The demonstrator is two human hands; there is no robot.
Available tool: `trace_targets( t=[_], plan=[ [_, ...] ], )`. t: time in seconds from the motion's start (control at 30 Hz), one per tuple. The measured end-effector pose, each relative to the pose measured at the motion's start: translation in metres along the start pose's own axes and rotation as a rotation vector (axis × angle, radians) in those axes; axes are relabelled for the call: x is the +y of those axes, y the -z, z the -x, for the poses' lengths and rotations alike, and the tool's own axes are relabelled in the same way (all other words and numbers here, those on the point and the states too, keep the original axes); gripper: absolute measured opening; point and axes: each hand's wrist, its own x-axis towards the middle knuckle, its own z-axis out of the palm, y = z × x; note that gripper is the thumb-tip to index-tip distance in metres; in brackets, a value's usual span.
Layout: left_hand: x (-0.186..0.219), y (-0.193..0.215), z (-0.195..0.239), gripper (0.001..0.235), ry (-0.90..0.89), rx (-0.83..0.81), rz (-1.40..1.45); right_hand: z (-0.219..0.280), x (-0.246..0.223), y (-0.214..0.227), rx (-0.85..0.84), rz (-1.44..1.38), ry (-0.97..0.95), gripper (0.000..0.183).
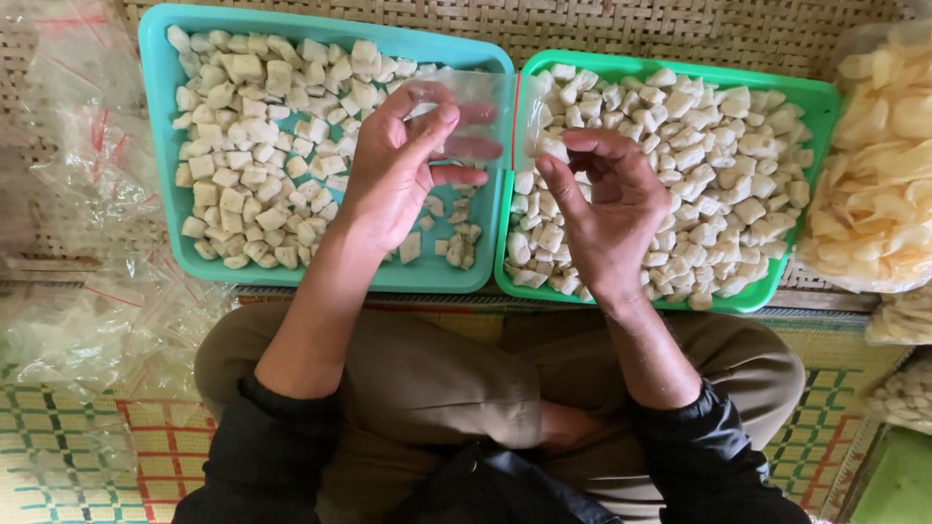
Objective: The person sits on a woven mat and repeatedly picks small white food pieces from two trays, placing them into small plastic bags. The person seals each bag and sets it aside in a growing stack.
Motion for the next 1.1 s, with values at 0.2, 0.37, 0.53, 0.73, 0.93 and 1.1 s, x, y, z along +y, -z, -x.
trace_targets(
  t=[0.2,0.37,0.53,0.73,0.93,1.1],
  plan=[
    [-0.011,0.007,-0.001,0.018,-0.052,-0.019,0.049,0.001,0.004,-0.001,-0.001,0.014,0.051,0.023],
    [-0.013,0.005,0.002,0.014,-0.071,-0.109,-0.078,0.002,0.013,0.0,-0.083,-0.061,0.089,0.021],
    [-0.013,-0.003,0.004,0.027,-0.038,-0.103,-0.158,0.004,0.019,-0.002,-0.087,-0.03,0.026,0.023],
    [-0.012,-0.01,0.006,0.038,-0.01,-0.083,-0.204,0.003,0.028,-0.007,-0.08,-0.006,0.117,0.023],
    [-0.016,-0.009,0.005,0.039,-0.032,0.024,-0.168,-0.006,0.012,-0.014,-0.186,0.051,0.14,0.01],
    [-0.024,0.0,0.001,0.04,-0.023,-0.024,-0.162,-0.011,-0.004,-0.016,-0.422,-0.014,0.099,0.027]
  ],
)
